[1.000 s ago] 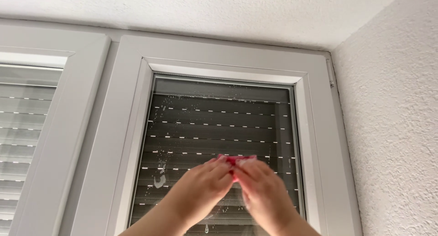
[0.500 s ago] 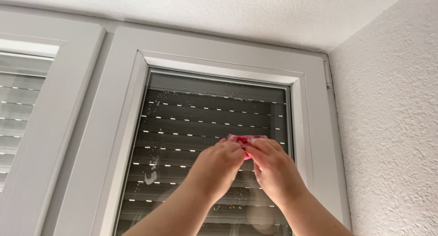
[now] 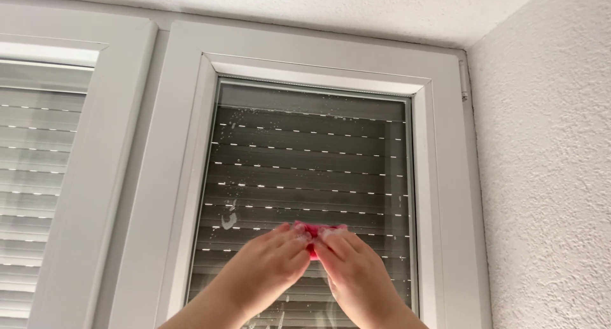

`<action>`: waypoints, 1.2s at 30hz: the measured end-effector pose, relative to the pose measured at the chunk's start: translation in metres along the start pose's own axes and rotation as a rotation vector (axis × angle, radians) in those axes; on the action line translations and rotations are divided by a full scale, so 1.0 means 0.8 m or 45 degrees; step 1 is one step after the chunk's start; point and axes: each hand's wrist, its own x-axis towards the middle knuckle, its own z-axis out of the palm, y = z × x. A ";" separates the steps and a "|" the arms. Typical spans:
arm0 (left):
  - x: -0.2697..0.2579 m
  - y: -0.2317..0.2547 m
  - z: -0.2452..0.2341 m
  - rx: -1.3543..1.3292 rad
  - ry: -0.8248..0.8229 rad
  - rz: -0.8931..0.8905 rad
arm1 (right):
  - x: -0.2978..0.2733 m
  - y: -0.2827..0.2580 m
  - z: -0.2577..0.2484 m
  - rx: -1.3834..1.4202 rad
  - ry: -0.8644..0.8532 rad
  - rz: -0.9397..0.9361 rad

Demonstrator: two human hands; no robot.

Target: The person wipes a window pane and the windowsill using a red cloth. They dip the cloth into a blue bucket of soapy water, wring it out, and wipe the glass and sill repeatedly. The person repeats this process multiple times throughout the clip.

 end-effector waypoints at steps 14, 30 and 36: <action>0.079 0.045 0.059 0.028 -0.256 -0.273 | -0.049 0.050 -0.037 -0.177 -0.125 0.173; -0.019 0.015 0.012 0.033 -0.192 -0.190 | -0.008 -0.013 -0.009 0.012 -0.248 0.002; 0.061 0.047 0.036 -0.126 -0.306 -0.371 | -0.050 0.035 -0.026 -0.210 -0.131 0.123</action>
